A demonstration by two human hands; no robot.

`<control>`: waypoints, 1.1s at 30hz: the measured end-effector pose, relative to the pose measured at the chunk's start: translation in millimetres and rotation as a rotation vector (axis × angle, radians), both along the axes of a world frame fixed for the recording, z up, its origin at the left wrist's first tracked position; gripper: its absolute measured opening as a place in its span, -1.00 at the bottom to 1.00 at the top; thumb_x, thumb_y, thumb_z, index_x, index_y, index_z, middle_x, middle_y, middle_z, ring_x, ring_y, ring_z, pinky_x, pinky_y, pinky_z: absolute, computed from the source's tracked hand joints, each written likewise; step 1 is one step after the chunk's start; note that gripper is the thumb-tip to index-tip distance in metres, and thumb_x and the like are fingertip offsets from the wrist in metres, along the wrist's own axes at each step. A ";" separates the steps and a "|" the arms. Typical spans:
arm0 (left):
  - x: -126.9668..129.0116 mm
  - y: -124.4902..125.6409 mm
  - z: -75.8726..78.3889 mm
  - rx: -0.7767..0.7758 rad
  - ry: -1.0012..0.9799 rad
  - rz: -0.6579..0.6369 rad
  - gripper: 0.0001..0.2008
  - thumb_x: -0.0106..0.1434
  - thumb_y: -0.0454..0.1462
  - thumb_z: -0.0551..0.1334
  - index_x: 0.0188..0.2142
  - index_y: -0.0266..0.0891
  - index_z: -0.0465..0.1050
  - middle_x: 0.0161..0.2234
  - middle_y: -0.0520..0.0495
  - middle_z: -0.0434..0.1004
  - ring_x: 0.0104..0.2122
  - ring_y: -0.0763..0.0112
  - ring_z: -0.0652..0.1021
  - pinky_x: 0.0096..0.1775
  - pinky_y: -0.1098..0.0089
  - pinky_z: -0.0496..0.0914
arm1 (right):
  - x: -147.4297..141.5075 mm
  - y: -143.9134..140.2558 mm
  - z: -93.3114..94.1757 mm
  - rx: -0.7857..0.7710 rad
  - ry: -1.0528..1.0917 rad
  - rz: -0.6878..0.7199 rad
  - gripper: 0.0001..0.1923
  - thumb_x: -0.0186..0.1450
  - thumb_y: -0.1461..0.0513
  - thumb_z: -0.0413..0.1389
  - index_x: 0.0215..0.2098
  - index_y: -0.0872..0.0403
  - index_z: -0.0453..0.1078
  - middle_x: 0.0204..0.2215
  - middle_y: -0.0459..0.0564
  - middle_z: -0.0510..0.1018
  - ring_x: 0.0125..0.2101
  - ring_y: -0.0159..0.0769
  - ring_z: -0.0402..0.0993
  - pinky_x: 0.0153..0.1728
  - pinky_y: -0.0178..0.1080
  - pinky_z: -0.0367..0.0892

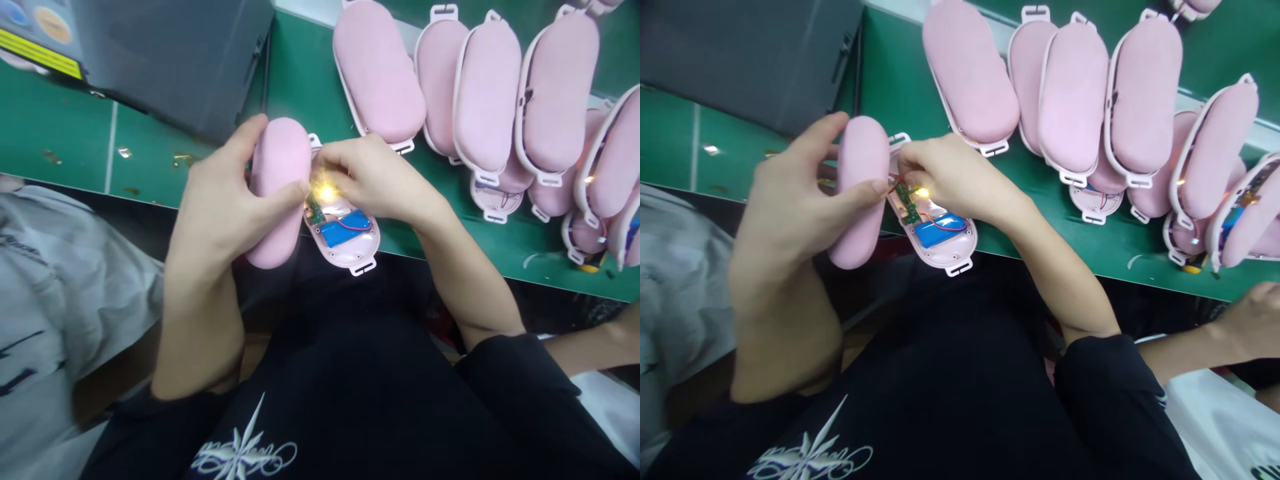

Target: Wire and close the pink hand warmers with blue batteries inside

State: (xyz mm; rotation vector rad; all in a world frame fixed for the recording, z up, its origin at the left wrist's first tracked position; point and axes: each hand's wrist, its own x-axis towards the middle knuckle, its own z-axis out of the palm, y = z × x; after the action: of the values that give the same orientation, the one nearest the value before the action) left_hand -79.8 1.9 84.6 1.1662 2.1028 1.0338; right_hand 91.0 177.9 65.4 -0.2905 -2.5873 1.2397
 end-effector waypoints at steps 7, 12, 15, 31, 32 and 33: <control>4.9 6.1 7.3 0.001 -0.071 0.033 -0.10 0.13 -0.04 0.58 0.40 -0.24 0.44 0.34 -0.02 0.58 0.41 -0.18 0.48 0.46 -0.07 0.35 | -7.0 -3.0 2.6 0.082 -0.047 0.030 -0.37 0.52 0.10 -0.22 -0.58 0.12 0.44 -0.39 -0.34 0.66 -0.24 -0.60 0.54 -0.24 -0.21 0.28; 10.1 9.1 13.6 -0.214 0.221 -0.003 -0.13 0.21 0.00 0.42 0.48 -0.08 0.37 0.36 0.00 0.59 0.32 -0.22 0.59 0.40 -0.10 0.44 | -6.6 -8.9 11.2 0.155 -0.172 -0.001 -0.68 0.50 0.28 0.09 -0.40 0.03 0.54 -0.23 -0.12 0.66 -0.10 -0.30 0.59 -0.05 -0.19 0.43; 13.7 10.9 17.1 -0.270 0.294 -0.011 -0.09 0.20 0.02 0.35 0.52 -0.10 0.32 0.37 -0.03 0.58 0.29 -0.23 0.61 0.37 -0.09 0.48 | -5.3 -12.1 16.4 0.214 -0.257 0.021 -0.74 0.48 0.39 0.05 -0.21 0.06 0.58 -0.16 0.00 0.63 -0.08 -0.19 0.58 -0.01 -0.16 0.40; 14.3 11.8 16.8 -0.293 0.285 -0.012 -0.11 0.24 0.13 0.30 0.51 -0.02 0.31 0.43 0.03 0.51 0.35 -0.15 0.56 0.38 0.00 0.44 | -4.0 -7.8 -3.8 0.130 -0.132 -0.015 -0.84 0.44 0.27 0.20 -0.32 -0.05 0.46 -0.24 -0.01 0.61 -0.11 -0.12 0.55 -0.02 -0.08 0.35; 14.2 11.9 16.5 -0.291 0.286 -0.009 -0.09 0.23 0.16 0.28 0.52 -0.04 0.31 0.44 0.02 0.50 0.36 -0.16 0.55 0.39 0.00 0.44 | -3.8 -7.9 -4.3 0.130 -0.123 -0.013 -0.85 0.44 0.26 0.20 -0.32 -0.05 0.47 -0.24 -0.01 0.61 -0.10 -0.13 0.55 -0.02 -0.09 0.35; 14.2 12.1 16.4 -0.289 0.287 -0.010 -0.06 0.22 0.18 0.27 0.52 -0.07 0.30 0.45 0.00 0.49 0.37 -0.18 0.55 0.39 -0.03 0.44 | -3.5 -8.0 -4.0 0.136 -0.120 -0.003 -0.86 0.45 0.26 0.20 -0.30 -0.05 0.47 -0.24 -0.02 0.61 -0.10 -0.14 0.54 -0.02 -0.10 0.35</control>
State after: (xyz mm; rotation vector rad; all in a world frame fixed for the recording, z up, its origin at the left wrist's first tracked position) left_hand -65.6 14.0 101.0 1.2320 2.3660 0.5565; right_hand 87.4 169.9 61.4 -0.3512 -2.7559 1.0693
